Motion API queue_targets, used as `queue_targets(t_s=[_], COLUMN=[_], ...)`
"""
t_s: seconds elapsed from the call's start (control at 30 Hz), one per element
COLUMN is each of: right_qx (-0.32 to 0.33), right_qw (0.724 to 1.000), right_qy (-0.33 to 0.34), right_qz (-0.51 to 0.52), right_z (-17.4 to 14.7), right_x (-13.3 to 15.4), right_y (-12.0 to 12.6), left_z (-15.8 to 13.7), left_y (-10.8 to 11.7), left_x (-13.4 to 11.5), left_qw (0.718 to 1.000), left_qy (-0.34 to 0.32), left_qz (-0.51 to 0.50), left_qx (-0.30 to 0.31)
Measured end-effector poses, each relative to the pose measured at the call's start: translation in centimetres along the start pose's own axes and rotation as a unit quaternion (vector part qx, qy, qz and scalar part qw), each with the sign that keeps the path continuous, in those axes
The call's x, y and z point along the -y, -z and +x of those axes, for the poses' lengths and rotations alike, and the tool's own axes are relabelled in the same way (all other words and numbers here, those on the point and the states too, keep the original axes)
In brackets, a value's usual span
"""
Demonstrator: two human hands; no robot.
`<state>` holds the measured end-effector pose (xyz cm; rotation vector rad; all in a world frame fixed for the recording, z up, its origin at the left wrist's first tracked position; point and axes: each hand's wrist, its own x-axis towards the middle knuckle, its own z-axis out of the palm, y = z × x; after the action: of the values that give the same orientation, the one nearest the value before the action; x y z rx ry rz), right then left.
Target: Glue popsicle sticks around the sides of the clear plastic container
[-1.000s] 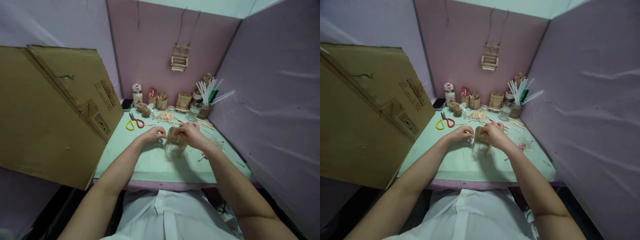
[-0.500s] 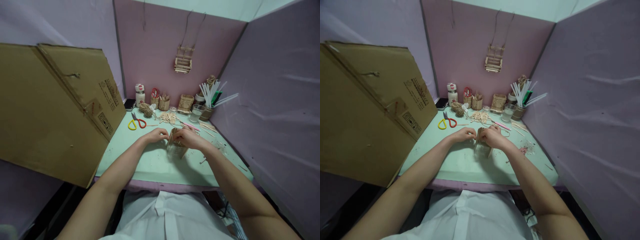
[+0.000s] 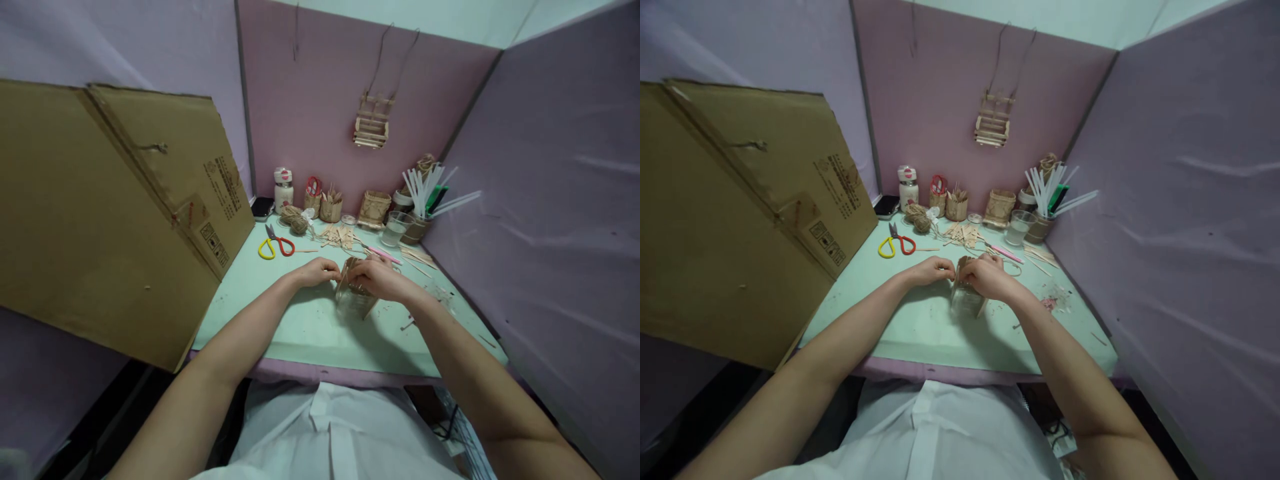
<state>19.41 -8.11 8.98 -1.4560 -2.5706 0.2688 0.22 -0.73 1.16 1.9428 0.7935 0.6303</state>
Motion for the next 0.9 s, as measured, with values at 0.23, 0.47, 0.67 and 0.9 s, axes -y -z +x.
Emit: queue_targets(t_s=[0.23, 0.47, 0.67, 0.9], right_qx=[0.009, 0.024, 0.022, 0.019], right_qw=[0.999, 0.999, 0.999, 0.999], right_qy=[-0.025, -0.015, 0.026, -0.010], right_qz=[-0.025, -0.035, -0.032, -0.035], right_z=[0.02, 0.18, 0.02, 0.15], right_x=[0.31, 0.43, 0.23, 0.38], right_y=[0.03, 0.12, 0.00, 0.04], left_z=[0.09, -0.02, 0.09, -0.09], left_y=[-0.12, -0.05, -0.21, -0.03], left_x=[0.53, 0.57, 0.60, 0.24], left_qw=[1.000, 1.000, 1.000, 0.999], left_qy=[0.008, 0.011, 0.012, 0.025], left_qz=[0.004, 0.000, -0.010, -0.015], left_qx=[0.005, 0.015, 0.016, 0.025])
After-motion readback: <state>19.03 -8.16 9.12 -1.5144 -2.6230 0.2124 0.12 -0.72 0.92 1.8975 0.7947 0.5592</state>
